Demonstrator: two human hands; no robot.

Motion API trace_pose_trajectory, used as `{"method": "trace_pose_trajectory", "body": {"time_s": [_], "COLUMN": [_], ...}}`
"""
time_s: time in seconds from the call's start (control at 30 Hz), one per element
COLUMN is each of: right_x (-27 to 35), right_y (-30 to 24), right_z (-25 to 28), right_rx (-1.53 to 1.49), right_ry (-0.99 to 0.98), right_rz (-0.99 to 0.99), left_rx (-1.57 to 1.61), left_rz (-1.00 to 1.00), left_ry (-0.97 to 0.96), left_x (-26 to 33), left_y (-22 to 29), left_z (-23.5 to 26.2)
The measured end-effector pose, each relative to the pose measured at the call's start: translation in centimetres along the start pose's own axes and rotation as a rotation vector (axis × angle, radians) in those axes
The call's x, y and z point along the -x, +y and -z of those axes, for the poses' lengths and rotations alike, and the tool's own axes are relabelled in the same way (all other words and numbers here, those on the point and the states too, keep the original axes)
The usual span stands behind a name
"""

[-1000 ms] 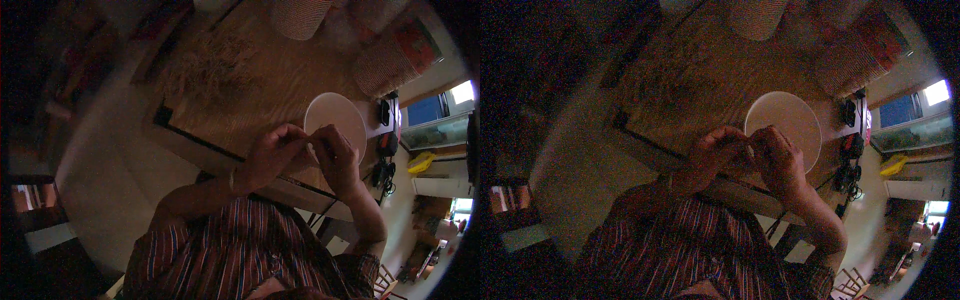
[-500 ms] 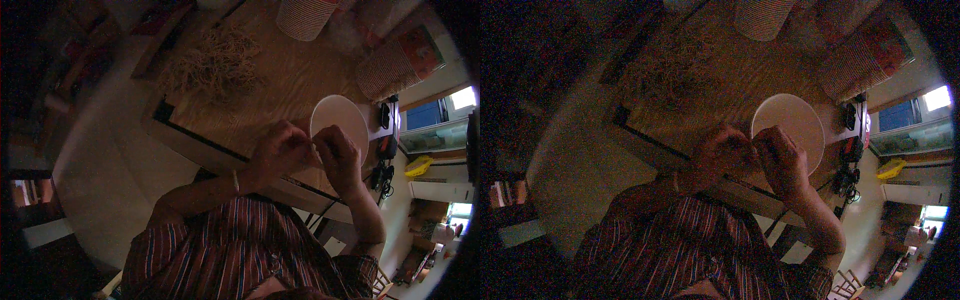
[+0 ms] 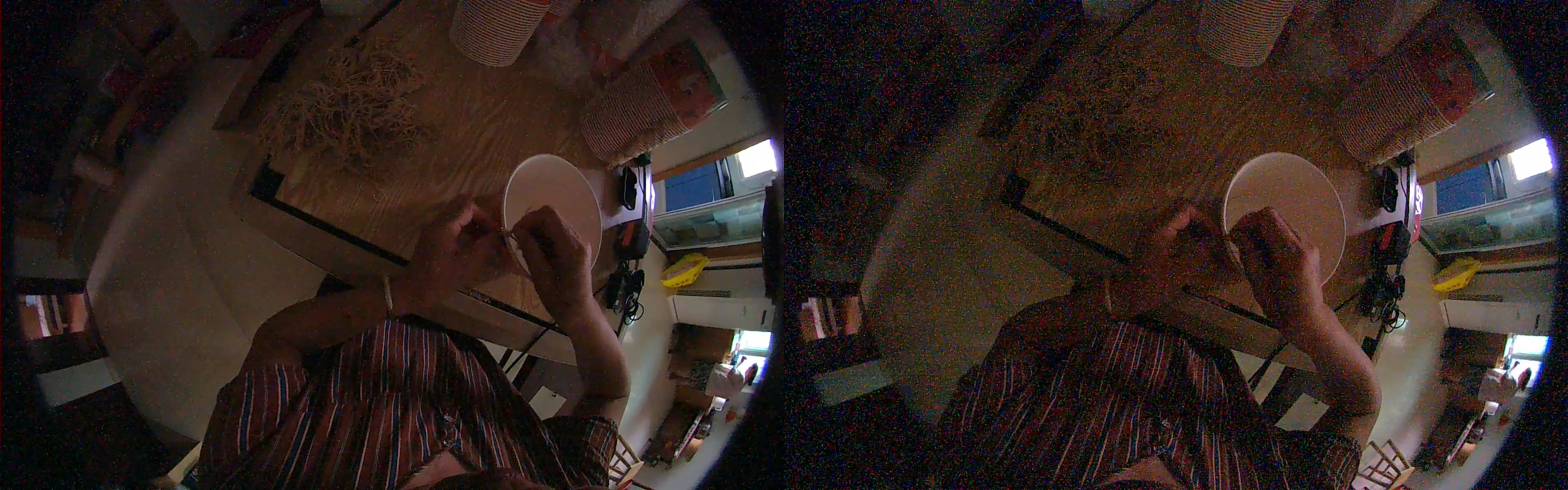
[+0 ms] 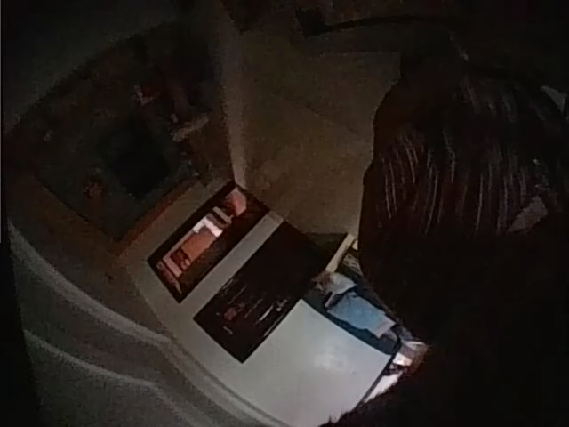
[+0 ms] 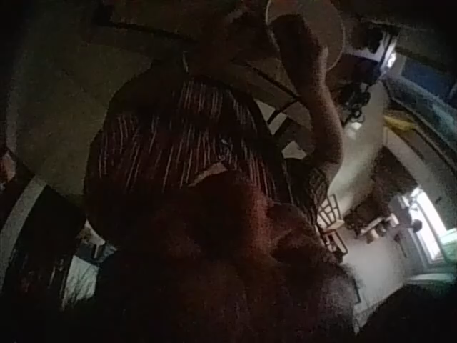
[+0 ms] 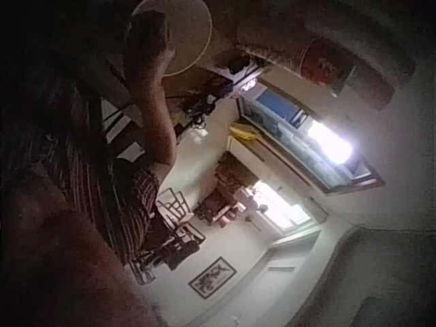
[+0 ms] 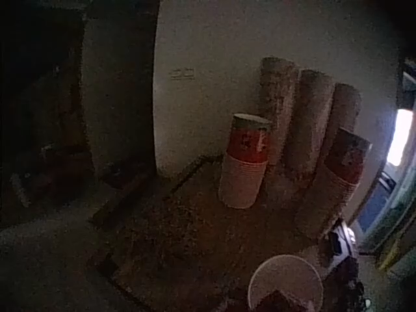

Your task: Organizing and preparing stacks of paper cups using rubber bands.

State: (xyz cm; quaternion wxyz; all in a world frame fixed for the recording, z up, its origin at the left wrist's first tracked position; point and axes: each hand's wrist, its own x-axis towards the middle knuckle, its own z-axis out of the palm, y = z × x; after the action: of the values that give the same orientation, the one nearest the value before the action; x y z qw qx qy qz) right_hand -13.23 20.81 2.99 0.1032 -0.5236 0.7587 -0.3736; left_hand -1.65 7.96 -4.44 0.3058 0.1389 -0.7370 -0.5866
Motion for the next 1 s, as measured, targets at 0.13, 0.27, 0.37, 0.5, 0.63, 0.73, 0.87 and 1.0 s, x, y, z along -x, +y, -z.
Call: {"method": "trace_pose_trajectory", "body": {"time_s": [0.13, 0.27, 0.37, 0.5, 0.63, 0.73, 0.87, 1.0], "right_x": [0.1, 0.1, 0.1, 0.1, 0.0, 0.0, 0.1, 0.1], "right_y": [-0.1, 0.1, -0.2, -0.2, -0.1, -0.1, 0.1, 0.4], "right_z": [0.0, 0.2, 0.0, 0.2, 0.2, 0.1, -0.1, 0.0], "right_rx": [-0.042, -0.037, -0.052, -0.043, -0.022, -0.014, -0.062, -0.031], "right_ry": [0.007, 0.010, 0.003, -0.035, -0.008, -0.006, 0.002, 0.010], "right_rz": [-0.070, -0.037, -0.075, -0.092, -0.050, -0.035, -0.058, -0.040], "left_rx": [-0.098, 0.492, 0.452, 0.390, 0.011, -0.035, 0.068, -0.337], "left_rz": [0.228, 0.284, 0.166, -0.007, -0.232, -0.278, -0.103, 0.006], "left_ry": [-0.053, -0.096, -0.073, -0.051, -0.007, 0.023, -0.014, -0.099], "left_x": [0.0, 0.3, 0.8, 0.9, 0.3, 0.4, 1.1, 0.3], "left_y": [1.3, 0.1, -2.5, -3.2, 0.3, -0.5, -1.7, 1.8], "left_z": [-0.7, 0.0, -0.9, -1.6, 0.2, -0.2, -0.6, -0.1]}}
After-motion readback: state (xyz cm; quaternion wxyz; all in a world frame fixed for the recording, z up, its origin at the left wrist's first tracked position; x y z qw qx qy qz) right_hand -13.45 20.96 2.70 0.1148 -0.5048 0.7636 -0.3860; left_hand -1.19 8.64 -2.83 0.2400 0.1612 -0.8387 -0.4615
